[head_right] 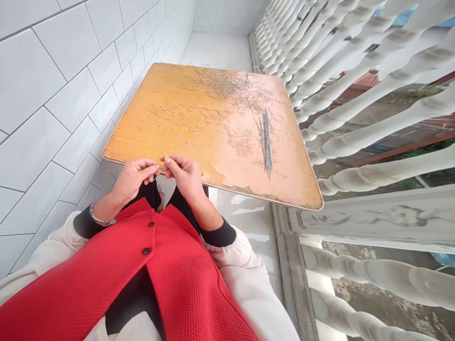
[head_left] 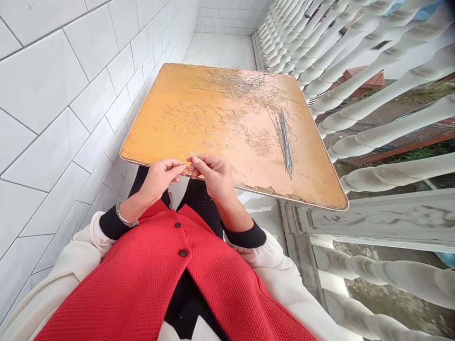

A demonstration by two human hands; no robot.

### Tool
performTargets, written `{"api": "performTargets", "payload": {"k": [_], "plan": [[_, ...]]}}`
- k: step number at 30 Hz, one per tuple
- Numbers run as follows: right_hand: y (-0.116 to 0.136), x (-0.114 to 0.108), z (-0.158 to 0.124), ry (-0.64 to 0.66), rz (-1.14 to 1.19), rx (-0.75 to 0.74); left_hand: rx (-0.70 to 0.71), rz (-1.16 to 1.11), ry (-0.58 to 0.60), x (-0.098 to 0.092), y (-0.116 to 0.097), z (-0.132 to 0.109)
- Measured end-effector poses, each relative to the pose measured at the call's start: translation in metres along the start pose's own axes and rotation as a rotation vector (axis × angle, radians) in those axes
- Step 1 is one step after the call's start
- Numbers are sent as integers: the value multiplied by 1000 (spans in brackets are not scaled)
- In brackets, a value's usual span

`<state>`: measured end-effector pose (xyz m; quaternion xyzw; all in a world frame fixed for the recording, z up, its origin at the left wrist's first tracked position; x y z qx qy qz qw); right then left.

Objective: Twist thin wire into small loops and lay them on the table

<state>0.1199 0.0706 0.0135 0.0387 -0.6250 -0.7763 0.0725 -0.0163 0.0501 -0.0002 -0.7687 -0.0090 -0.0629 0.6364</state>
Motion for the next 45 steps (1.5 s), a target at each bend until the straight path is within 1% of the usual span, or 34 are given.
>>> {"api": "performTargets", "payload": {"k": [3, 8, 11, 15, 18, 22, 26, 29, 31, 35, 39, 42, 45], "plan": [[-3, 1, 1, 3, 24, 5, 6, -43, 7, 1, 1, 0], [-10, 6, 3, 11, 149, 53, 64, -173, 38, 4, 3, -1], [-13, 8, 3, 16, 177, 74, 82, -191, 29, 3, 5, 0], [-15, 6, 2, 15, 133, 93, 81, -140, -6, 1, 6, 2], [-14, 1, 1, -9, 83, 71, 64, -87, -15, 0, 4, 3], [-10, -4, 4, -21, -5, 28, 36, -10, 13, -2, 1, 3], [-4, -4, 9, 21, -87, 7, 48, 129, 42, -6, -8, 5], [-1, 0, 11, 70, -98, -4, 55, 252, 92, -3, -13, 5], [0, 1, 10, 62, -83, -14, 62, 271, 91, -2, -16, 4], [-1, 0, -3, -24, -57, -41, 102, 161, -1, -5, -21, 2], [-9, 5, -16, -9, -79, -6, 99, 70, -44, -6, -20, 0], [-15, 7, -17, -9, 7, 18, 85, 14, -45, -9, -20, 0], [-19, 11, -16, 7, 130, 35, 49, -19, 5, -9, -16, 2]]}}
Point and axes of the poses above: each hand's wrist, its own z-axis towards the middle knuckle, its own x-axis out of the palm, y = z × x, the point moved 9 cm from there along z, towards the middle knuckle, and after that the axes turned 7 degrees about -x, right-handed, at the moved point
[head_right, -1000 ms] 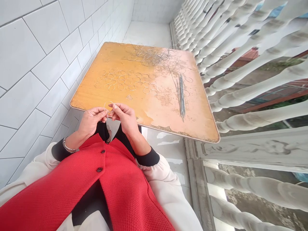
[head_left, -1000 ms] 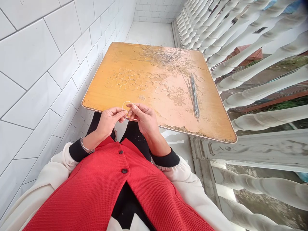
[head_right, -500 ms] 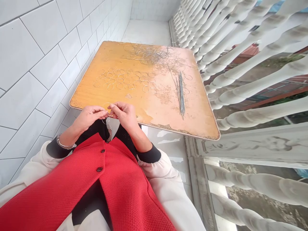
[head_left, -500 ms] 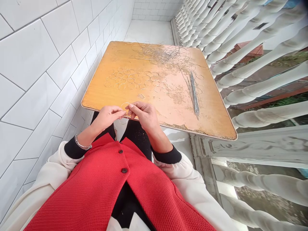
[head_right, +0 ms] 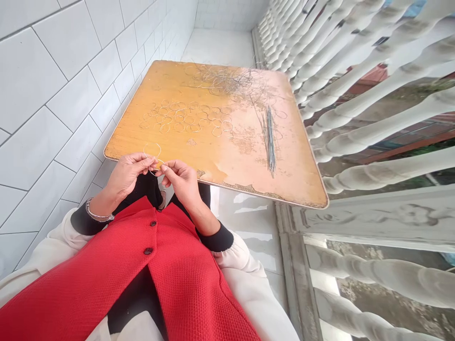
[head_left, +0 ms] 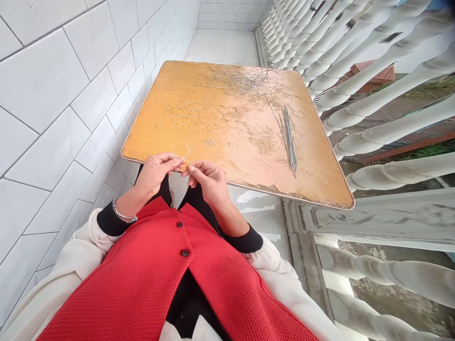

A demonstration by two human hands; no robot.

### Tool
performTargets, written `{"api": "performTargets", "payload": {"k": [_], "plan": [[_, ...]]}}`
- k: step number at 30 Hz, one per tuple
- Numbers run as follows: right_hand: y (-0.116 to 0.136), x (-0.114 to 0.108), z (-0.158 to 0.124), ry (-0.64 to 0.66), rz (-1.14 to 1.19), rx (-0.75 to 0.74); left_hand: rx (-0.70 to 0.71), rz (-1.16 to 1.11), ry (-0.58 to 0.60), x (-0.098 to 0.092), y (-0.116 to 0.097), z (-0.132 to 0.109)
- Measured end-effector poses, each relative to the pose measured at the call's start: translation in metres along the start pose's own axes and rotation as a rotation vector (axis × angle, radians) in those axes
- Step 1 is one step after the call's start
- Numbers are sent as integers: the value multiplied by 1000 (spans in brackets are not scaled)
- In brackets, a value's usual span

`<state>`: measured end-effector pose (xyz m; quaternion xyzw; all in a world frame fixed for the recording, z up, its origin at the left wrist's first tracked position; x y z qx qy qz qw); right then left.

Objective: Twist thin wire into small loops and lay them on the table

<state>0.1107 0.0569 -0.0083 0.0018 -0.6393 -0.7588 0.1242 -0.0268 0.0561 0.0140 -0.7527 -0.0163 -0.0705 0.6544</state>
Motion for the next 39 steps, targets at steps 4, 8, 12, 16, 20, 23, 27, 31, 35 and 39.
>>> {"api": "performTargets", "payload": {"k": [4, 8, 12, 16, 20, 23, 27, 31, 35, 39], "plan": [[-2, 0, 0, -24, 25, 1, -32, 33, 58, 0, 4, 3], [4, -3, -1, -65, -32, -58, -17, 116, 57, -2, 1, 5], [6, -2, -1, -77, -110, -85, 2, 133, 94, 2, -2, 4], [2, -4, -2, -98, -152, -56, 60, 126, 97, 4, -6, 2], [3, -3, -3, -101, -150, -75, 26, 147, 113, 4, -2, 3], [5, -3, -4, -114, -155, -91, -4, 162, 116, 3, 0, 2], [7, -1, -4, -95, -159, -100, -11, 173, 133, 4, -1, -1], [8, 0, -4, -86, -117, -97, -30, 182, 143, 4, 0, -3], [8, 1, -4, -60, -104, -78, -21, 197, 156, 4, -3, -3], [5, -4, -2, -96, -70, -58, -5, 201, 158, 5, -2, -4]]}}
Point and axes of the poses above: each hand's wrist, its own z-axis towards the middle knuckle, its own x-axis out of the palm, y = z × x, the point moved 9 cm from there along z, towards the middle knuckle, and after that the axes turned 7 degrees about -x, right-handed, at the moved point
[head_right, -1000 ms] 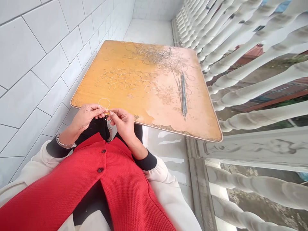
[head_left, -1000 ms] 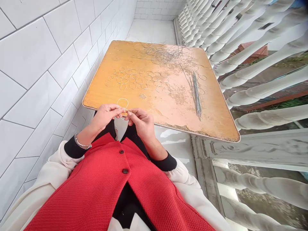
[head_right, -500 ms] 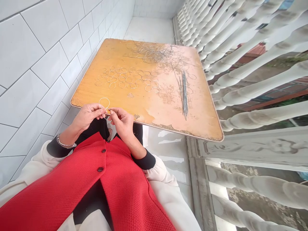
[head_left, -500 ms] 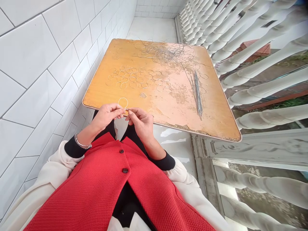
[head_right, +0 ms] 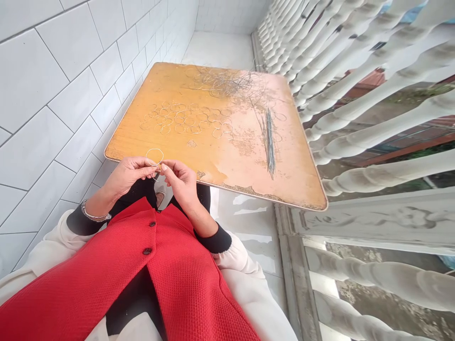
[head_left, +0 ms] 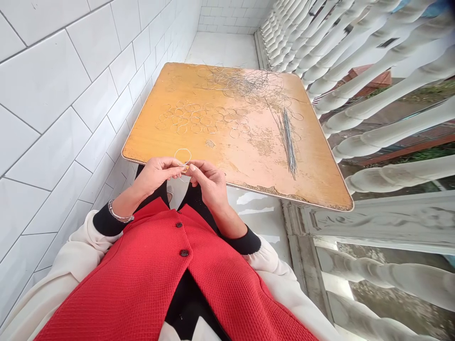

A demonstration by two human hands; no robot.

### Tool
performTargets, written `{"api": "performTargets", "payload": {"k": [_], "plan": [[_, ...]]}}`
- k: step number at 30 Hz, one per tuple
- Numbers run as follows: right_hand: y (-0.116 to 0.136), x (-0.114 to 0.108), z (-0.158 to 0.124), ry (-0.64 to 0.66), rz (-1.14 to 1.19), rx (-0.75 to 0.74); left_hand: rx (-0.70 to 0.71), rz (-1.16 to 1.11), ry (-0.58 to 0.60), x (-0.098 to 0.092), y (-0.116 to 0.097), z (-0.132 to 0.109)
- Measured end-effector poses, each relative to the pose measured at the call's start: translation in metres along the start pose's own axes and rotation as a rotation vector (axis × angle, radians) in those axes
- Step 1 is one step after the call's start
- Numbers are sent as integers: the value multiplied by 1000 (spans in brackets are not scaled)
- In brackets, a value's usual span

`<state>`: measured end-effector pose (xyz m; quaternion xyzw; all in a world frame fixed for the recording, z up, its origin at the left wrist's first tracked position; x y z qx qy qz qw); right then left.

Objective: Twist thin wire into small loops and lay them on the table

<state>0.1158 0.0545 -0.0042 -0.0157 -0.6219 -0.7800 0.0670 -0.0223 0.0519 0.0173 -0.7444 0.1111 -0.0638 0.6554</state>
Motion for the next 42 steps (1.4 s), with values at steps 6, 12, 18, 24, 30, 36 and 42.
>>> {"api": "performTargets", "payload": {"k": [6, 12, 18, 24, 30, 36, 42], "plan": [[-1, 3, 1, -12, 9, -18, -3, -17, 15, 5, 4, -1], [0, -3, 0, -85, 5, -63, -86, -154, 39, 12, 11, -1], [3, -4, -4, -117, 10, -120, -100, -309, 67, 16, 11, -1], [3, -4, -5, -157, -13, -164, -74, -347, 31, 17, 14, 0], [-1, -9, 1, -194, -6, -154, -163, -532, 157, 35, 22, -2], [3, -3, -5, -141, -81, -197, -23, -348, 21, 24, 15, -3], [4, 0, -4, -126, -89, -193, 43, -301, -68, 14, 16, -1]]}}
Point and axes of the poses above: each hand's wrist, its own z-axis towards the middle knuckle, its own x-axis out of the palm, y = z × x, the point moved 9 cm from there along z, towards the middle knuckle, and after that the axes turned 7 degrees about -x, right-handed, at the moved point
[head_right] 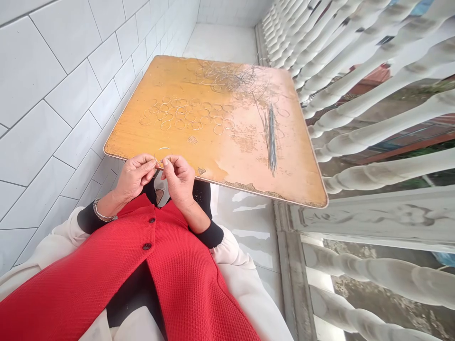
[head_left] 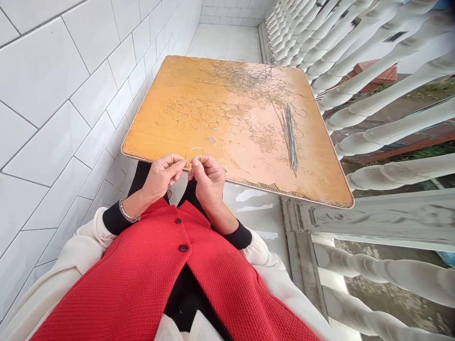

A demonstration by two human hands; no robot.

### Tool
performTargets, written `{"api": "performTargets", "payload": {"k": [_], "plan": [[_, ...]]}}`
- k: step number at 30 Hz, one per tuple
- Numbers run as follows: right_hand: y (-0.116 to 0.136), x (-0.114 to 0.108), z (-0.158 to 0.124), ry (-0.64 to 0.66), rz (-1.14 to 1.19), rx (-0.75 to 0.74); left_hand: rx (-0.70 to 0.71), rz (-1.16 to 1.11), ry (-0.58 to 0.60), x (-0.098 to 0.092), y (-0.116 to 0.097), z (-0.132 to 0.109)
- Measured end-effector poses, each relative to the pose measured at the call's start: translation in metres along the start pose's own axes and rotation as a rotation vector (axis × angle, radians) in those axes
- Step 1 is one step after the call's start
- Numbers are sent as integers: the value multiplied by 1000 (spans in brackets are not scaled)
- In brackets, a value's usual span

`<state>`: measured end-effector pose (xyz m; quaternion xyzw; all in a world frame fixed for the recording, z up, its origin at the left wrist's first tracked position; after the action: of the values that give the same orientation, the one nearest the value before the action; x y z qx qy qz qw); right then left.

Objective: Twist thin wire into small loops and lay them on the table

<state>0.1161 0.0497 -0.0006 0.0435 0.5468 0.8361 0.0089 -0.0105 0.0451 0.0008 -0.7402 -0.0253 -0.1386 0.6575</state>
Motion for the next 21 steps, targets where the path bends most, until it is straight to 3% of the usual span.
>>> {"api": "performTargets", "payload": {"k": [6, 12, 17, 21], "plan": [[-1, -2, 3, -11, 12, 52, -70, 39, 27, 0, -2, 0], [-6, 1, 1, 26, 85, 92, 20, 214, -49, -6, -19, -1], [-7, -2, 3, -14, 104, 110, 21, 271, -5, -2, -17, 0], [-3, -2, 1, -37, 117, 87, 51, 289, -88, -4, -17, -3]]}}
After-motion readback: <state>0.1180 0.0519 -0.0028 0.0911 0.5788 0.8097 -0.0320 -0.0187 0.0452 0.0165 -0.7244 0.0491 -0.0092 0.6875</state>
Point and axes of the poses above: each hand's wrist, its own z-axis towards the middle knuckle, its own x-axis out of the palm, y = z × x, the point moved 9 cm from there along z, towards the middle knuckle, and after that the axes turned 7 degrees about -x, right-handed, at the moved point
